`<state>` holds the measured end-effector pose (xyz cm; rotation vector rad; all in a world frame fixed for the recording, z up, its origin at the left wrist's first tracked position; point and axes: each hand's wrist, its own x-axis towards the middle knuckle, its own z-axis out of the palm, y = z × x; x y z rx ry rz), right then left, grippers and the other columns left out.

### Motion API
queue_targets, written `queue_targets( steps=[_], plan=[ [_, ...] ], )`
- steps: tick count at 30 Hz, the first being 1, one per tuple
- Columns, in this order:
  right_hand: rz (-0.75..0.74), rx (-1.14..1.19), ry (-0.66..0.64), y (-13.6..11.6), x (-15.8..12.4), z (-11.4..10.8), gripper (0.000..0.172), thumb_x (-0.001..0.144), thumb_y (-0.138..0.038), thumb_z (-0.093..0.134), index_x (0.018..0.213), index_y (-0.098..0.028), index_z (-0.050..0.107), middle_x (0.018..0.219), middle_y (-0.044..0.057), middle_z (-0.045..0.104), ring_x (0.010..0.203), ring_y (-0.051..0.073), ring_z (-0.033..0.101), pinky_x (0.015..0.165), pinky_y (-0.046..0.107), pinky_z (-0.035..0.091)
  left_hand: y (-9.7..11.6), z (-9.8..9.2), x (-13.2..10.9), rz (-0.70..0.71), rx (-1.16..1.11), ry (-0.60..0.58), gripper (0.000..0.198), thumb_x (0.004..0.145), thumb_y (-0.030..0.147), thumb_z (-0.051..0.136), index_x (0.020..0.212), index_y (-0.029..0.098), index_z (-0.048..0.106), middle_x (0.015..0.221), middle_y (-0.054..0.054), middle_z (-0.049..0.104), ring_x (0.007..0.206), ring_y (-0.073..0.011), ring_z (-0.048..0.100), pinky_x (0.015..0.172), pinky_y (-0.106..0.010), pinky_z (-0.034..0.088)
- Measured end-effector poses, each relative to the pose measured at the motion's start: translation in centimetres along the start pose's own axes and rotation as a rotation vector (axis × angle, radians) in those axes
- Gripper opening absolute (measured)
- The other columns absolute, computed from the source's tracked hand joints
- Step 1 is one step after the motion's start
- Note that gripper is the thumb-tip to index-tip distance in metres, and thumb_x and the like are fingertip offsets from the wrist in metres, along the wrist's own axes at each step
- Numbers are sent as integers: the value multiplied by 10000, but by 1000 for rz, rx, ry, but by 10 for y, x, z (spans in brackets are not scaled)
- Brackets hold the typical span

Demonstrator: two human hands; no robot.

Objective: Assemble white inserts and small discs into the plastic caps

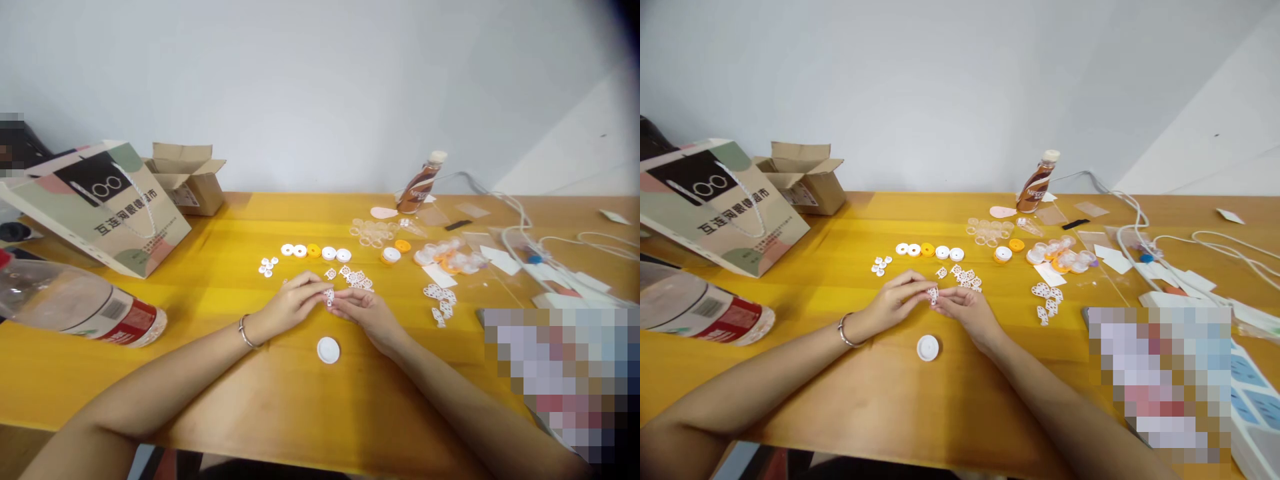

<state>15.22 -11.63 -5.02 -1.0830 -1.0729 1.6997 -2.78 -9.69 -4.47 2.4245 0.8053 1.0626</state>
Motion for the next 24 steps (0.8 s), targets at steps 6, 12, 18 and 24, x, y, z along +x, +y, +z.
queue_targets(
  steps=[6, 12, 18, 24],
  plan=[
    [-14, -16, -8, 0, 0, 0, 202, 596, -315, 694, 743, -183, 656, 763, 19, 687, 738, 134, 632, 816, 316, 473, 2, -1, 1, -20, 0, 6, 255, 836, 190, 434, 1076, 188, 522, 982, -77, 516, 906, -142, 517, 785, -311, 463],
    [-1, -9, -3, -1, -1, 2, 201, 588, -299, 701, 746, -183, 655, 755, 17, 687, 739, 131, 630, 824, 311, 462, 2, 1, 0, -93, -61, -7, 250, 841, 197, 428, 1066, 167, 534, 931, -63, 574, 858, -127, 546, 785, -274, 456],
    [-6, -5, 0, 0, -2, 2, 179, 595, -270, 700, 742, -185, 644, 759, 14, 688, 739, 121, 627, 816, 295, 459, 3, 3, 0, -123, -120, -3, 239, 829, 195, 450, 1044, 166, 551, 933, -61, 584, 859, -124, 545, 787, -273, 450],
    [-3, -12, 11, 1, -1, 2, 154, 592, -256, 703, 716, -189, 642, 735, 4, 685, 729, 111, 620, 793, 275, 455, 2, 9, 2, -301, -306, 57, 230, 778, 241, 531, 980, 142, 580, 880, -67, 600, 800, -125, 562, 769, -282, 466]
  ],
)
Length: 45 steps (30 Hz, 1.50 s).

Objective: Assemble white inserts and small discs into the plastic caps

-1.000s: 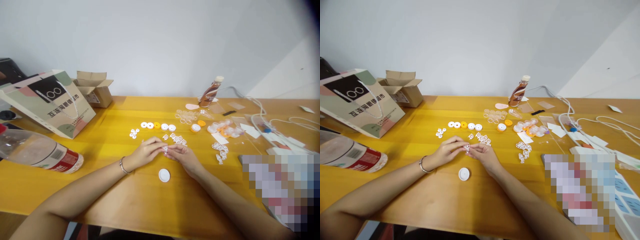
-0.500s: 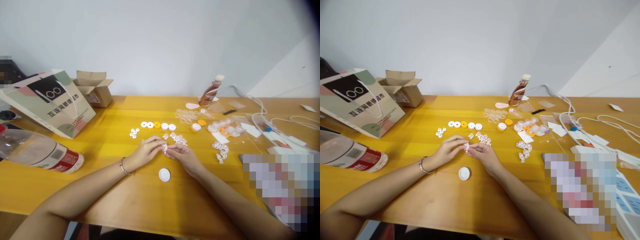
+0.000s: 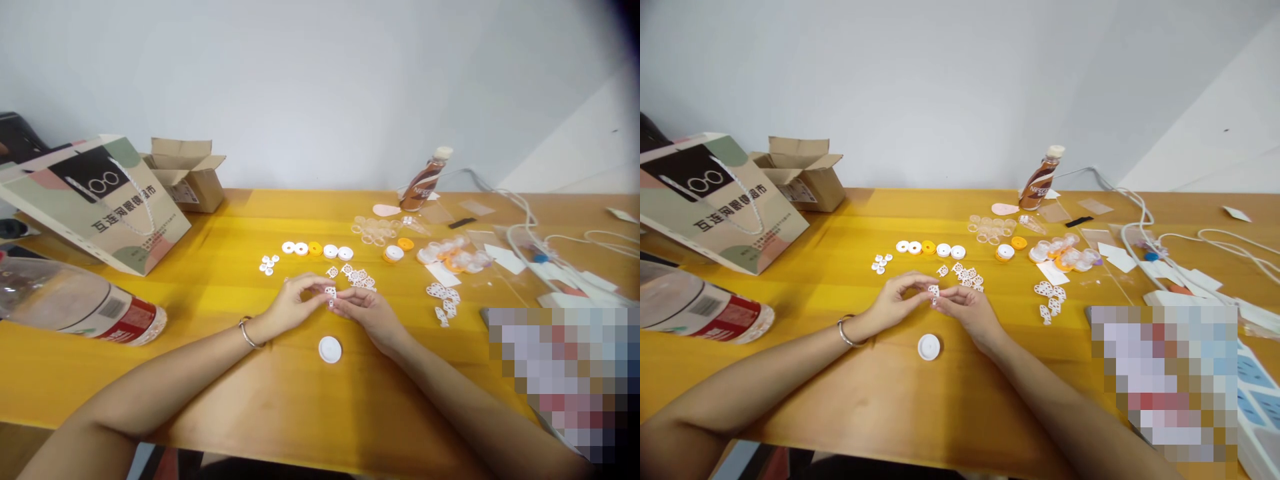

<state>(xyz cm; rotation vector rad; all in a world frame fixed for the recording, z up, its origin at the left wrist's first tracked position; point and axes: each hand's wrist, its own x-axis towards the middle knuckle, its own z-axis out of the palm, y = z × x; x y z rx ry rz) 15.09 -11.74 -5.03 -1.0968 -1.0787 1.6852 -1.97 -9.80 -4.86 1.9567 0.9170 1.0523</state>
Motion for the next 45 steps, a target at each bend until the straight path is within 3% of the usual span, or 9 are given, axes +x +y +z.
queue_targets(
  steps=[10, 18, 23, 29, 33, 36, 39, 45],
  plan=[
    [-46, -62, 4, 0, -1, 3, 146, 574, -246, 712, 667, -169, 630, 655, -5, 650, 639, 97, 574, 704, 259, 446, 7, -1, 4, -177, -178, -51, 135, 736, 168, 561, 854, 103, 575, 808, -57, 613, 747, -113, 559, 735, -249, 454],
    [-17, 93, -99, -5, -2, 1, 134, 644, -270, 673, 681, -185, 576, 625, -33, 574, 593, 65, 495, 588, 199, 383, 10, -10, 7, -15, -214, -157, 130, 764, 196, 546, 870, 130, 584, 857, -51, 596, 817, -122, 553, 798, -278, 431],
    [-62, 95, -66, -5, 0, -1, 234, 604, -221, 706, 793, -223, 568, 677, -50, 546, 543, 49, 429, 504, 184, 321, 13, -13, 13, 90, -71, -193, 236, 798, 220, 508, 1025, 172, 548, 1024, -72, 565, 975, -148, 514, 890, -316, 399],
    [-173, 118, 107, -6, 4, -5, 188, 609, -246, 697, 770, -217, 604, 728, -31, 542, 582, 62, 429, 548, 198, 343, -6, -10, 19, 144, 419, -258, 397, 850, 212, 391, 1245, 204, 362, 1278, -74, 411, 1181, -175, 363, 990, -376, 305],
    [-194, 177, 116, -7, 4, -5, 174, 610, -227, 696, 759, -218, 607, 728, -31, 542, 568, 56, 422, 550, 195, 351, -12, -5, 18, 202, 613, -312, 320, 853, 213, 373, 1162, 186, 452, 1210, -71, 483, 1121, -185, 430, 945, -369, 343],
    [-193, 179, 124, -7, 4, -6, 215, 620, -225, 688, 820, -228, 608, 710, -36, 527, 567, 56, 438, 556, 198, 362, -11, -7, 17, 205, 656, -266, 220, 853, 217, 381, 994, 171, 544, 985, -64, 585, 938, -165, 526, 844, -317, 405],
    [-181, 162, 132, -8, 4, -7, 279, 628, -233, 678, 898, -240, 608, 673, -45, 501, 569, 64, 459, 573, 212, 382, -11, -9, 17, 191, 666, -218, 199, 860, 200, 361, 875, 161, 556, 792, -44, 561, 756, -137, 529, 716, -265, 433],
    [-114, 115, 154, -6, 3, -8, 287, 617, -264, 679, 897, -235, 624, 721, -29, 559, 600, 81, 521, 664, 261, 437, -13, -11, 15, 148, 579, -138, 255, 860, 169, 349, 1071, 165, 492, 864, -59, 525, 772, -140, 508, 712, -275, 445]
  ],
)
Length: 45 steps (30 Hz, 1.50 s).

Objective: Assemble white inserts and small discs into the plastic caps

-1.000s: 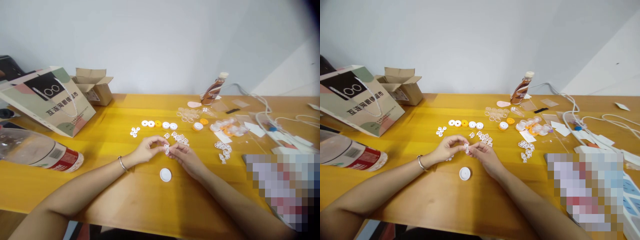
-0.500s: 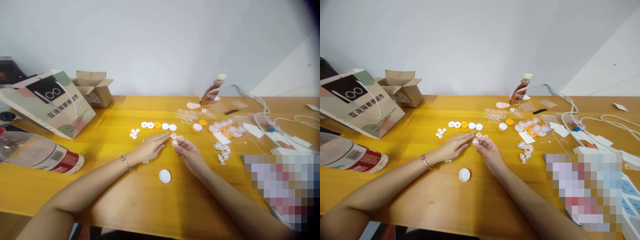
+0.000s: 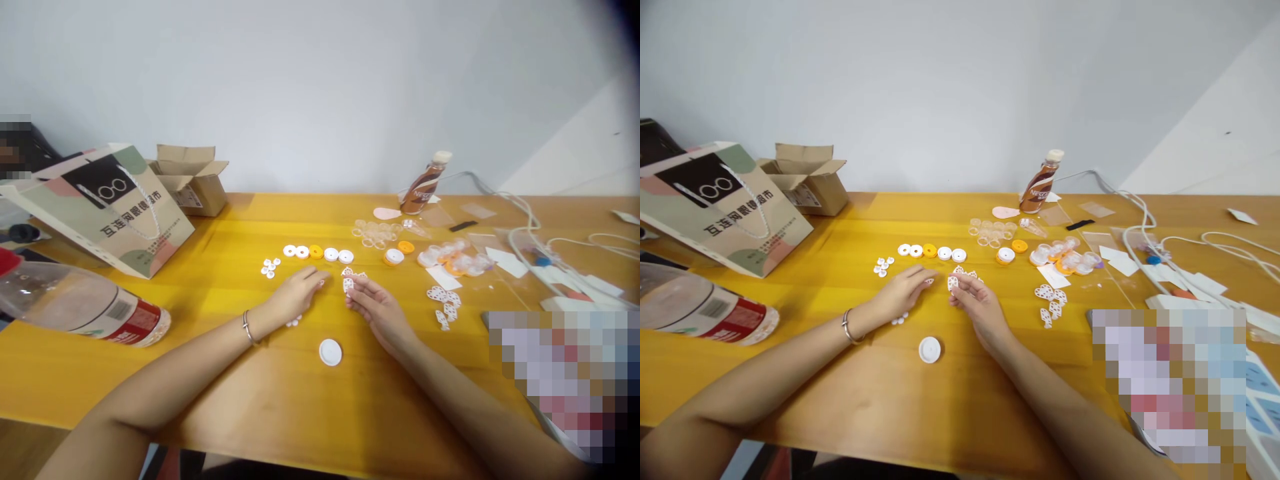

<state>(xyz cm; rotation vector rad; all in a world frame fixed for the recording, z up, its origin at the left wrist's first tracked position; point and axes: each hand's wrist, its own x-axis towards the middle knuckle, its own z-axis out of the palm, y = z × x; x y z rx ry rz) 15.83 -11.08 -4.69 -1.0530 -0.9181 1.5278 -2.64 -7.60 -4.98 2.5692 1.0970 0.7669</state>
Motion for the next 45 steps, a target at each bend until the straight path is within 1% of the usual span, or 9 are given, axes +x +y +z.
queue_targets(
  steps=[2, 7, 12, 15, 19, 24, 33, 38, 45],
  plan=[
    [13, -7, 14, 1, 0, 0, 269, 611, -265, 684, 872, -231, 629, 724, -31, 567, 606, 82, 544, 688, 266, 452, 0, -1, 1, -33, -89, 38, 276, 854, 178, 371, 1105, 171, 486, 878, -60, 528, 771, -136, 517, 721, -283, 451],
    [26, -39, 9, 2, 0, 1, 270, 605, -273, 693, 861, -215, 628, 650, -44, 558, 636, 104, 590, 724, 285, 486, 3, -4, 3, -155, -436, 100, 191, 802, 238, 490, 947, 172, 596, 862, -45, 593, 787, -127, 555, 738, -279, 463],
    [61, -36, -34, 2, -1, 2, 252, 624, -291, 683, 859, -223, 622, 771, -11, 646, 690, 127, 623, 762, 306, 498, 12, -4, 0, -305, -650, 13, 257, 750, 296, 558, 943, 129, 593, 796, -55, 614, 639, -96, 570, 598, -215, 473],
    [80, -43, -71, 1, -1, 2, 235, 648, -297, 665, 866, -220, 625, 795, -4, 660, 689, 125, 629, 757, 296, 505, 17, -4, -2, -300, -730, -26, 303, 764, 273, 543, 1034, 136, 554, 764, -49, 626, 638, -96, 581, 588, -206, 474],
    [117, -42, -86, 3, 0, 1, 211, 661, -281, 655, 862, -224, 627, 794, -10, 660, 668, 106, 632, 744, 267, 508, 19, -6, -1, -199, -651, 47, 260, 774, 223, 530, 1025, 170, 579, 872, -55, 625, 744, -112, 581, 684, -243, 480],
    [131, -45, -101, 5, 0, 1, 204, 670, -280, 649, 865, -221, 627, 801, -5, 661, 666, 98, 635, 735, 248, 508, 23, -9, -2, -90, -535, 63, 202, 789, 205, 514, 967, 200, 608, 916, -39, 632, 864, -137, 560, 820, -312, 445],
    [125, -54, -188, 0, -4, 3, 192, 706, -290, 613, 885, -225, 635, 854, 8, 667, 676, 88, 631, 728, 232, 501, 26, -8, -4, -43, -570, 88, 216, 779, 156, 516, 977, 191, 591, 915, -43, 548, 790, -101, 548, 739, -268, 478],
    [124, -57, -186, 0, -4, 4, 194, 694, -289, 622, 875, -220, 638, 804, 5, 669, 667, 98, 629, 718, 252, 506, 24, -7, -5, -20, -524, 73, 233, 794, 136, 488, 997, 201, 583, 923, -45, 534, 827, -113, 528, 762, -282, 464],
    [114, -52, -163, 1, -3, 3, 206, 685, -289, 632, 876, -212, 633, 725, -2, 663, 656, 101, 625, 716, 265, 505, 24, -8, -4, -11, -468, 114, 207, 792, 176, 506, 979, 197, 591, 932, -49, 533, 865, -130, 519, 792, -302, 447]
  ],
)
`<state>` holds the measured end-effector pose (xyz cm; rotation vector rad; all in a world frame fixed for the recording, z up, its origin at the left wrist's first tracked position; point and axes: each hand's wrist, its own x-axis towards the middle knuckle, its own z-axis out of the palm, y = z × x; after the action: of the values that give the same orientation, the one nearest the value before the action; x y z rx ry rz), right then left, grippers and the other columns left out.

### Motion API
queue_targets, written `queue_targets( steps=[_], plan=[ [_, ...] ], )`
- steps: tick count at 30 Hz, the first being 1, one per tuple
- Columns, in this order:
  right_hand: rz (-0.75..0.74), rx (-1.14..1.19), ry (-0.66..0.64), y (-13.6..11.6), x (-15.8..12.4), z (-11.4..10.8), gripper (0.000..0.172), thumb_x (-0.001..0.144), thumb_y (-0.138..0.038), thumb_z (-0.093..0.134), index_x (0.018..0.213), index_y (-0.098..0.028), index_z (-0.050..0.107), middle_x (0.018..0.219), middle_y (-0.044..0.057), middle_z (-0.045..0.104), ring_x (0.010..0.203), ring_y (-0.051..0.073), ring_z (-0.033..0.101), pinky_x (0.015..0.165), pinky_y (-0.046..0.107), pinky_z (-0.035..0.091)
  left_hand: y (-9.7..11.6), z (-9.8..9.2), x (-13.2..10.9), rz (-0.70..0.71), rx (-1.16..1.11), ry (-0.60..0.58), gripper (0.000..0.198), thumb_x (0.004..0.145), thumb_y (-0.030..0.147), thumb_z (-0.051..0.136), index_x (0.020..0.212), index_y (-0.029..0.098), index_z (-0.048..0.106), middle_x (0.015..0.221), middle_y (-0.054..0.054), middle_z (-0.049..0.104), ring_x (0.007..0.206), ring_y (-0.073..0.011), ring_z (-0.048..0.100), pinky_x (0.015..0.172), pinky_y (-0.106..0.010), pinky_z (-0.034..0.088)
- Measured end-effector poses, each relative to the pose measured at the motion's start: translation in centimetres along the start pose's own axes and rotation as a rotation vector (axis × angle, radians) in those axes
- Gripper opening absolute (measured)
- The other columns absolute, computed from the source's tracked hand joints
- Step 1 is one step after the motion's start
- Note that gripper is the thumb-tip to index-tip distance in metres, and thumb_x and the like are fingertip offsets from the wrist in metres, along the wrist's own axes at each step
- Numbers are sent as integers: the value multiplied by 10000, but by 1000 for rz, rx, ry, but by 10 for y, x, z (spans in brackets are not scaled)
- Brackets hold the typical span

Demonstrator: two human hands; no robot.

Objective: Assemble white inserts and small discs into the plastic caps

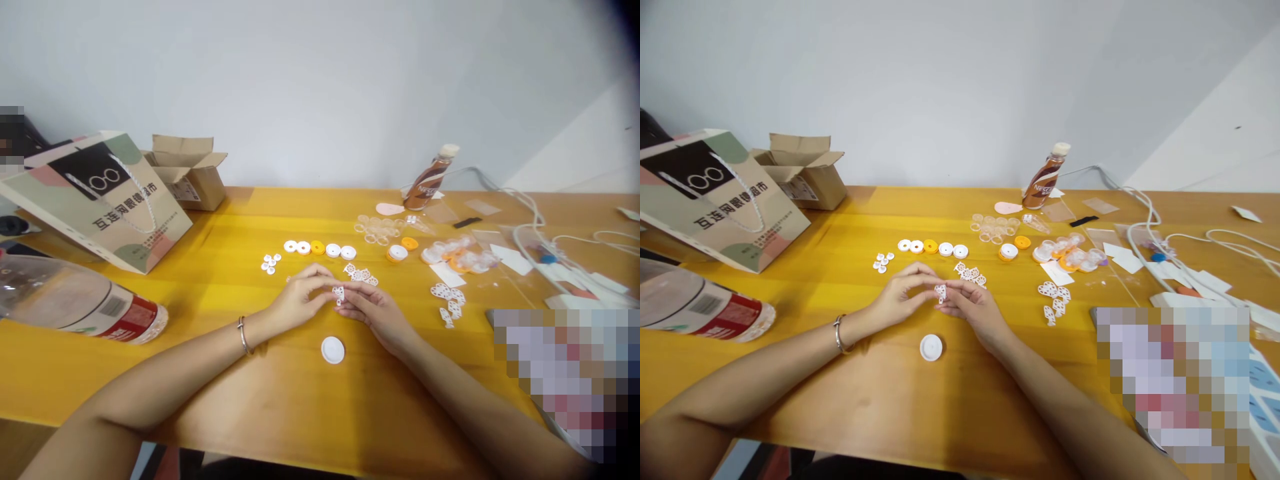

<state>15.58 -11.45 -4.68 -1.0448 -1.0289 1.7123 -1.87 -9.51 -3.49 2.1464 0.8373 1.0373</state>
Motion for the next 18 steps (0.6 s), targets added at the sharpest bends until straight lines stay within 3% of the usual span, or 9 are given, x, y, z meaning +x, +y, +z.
queue_targets(
  steps=[5, 10, 18],
  plan=[
    [-19, 4, 1, 1, 0, 0, 225, 678, -297, 636, 889, -217, 629, 777, 3, 661, 675, 108, 629, 729, 277, 501, 2, 0, -1, -5, -8, 7, 220, 803, 170, 490, 1004, 191, 577, 948, -49, 557, 887, -128, 529, 820, -301, 436],
    [-64, -50, 20, 1, 0, 2, 270, 605, -267, 697, 862, -213, 633, 657, -32, 610, 641, 104, 614, 710, 284, 504, 4, 5, -3, -40, -52, 37, 206, 802, 181, 490, 987, 181, 581, 934, -62, 565, 850, -130, 543, 778, -298, 455],
    [-113, -119, 34, 0, -1, 3, 284, 621, -294, 680, 883, -204, 621, 675, -19, 615, 651, 118, 609, 718, 310, 500, -4, 11, -3, -305, -324, 50, 239, 751, 252, 566, 957, 132, 540, 850, -61, 605, 764, -125, 584, 733, -279, 479]
  ],
)
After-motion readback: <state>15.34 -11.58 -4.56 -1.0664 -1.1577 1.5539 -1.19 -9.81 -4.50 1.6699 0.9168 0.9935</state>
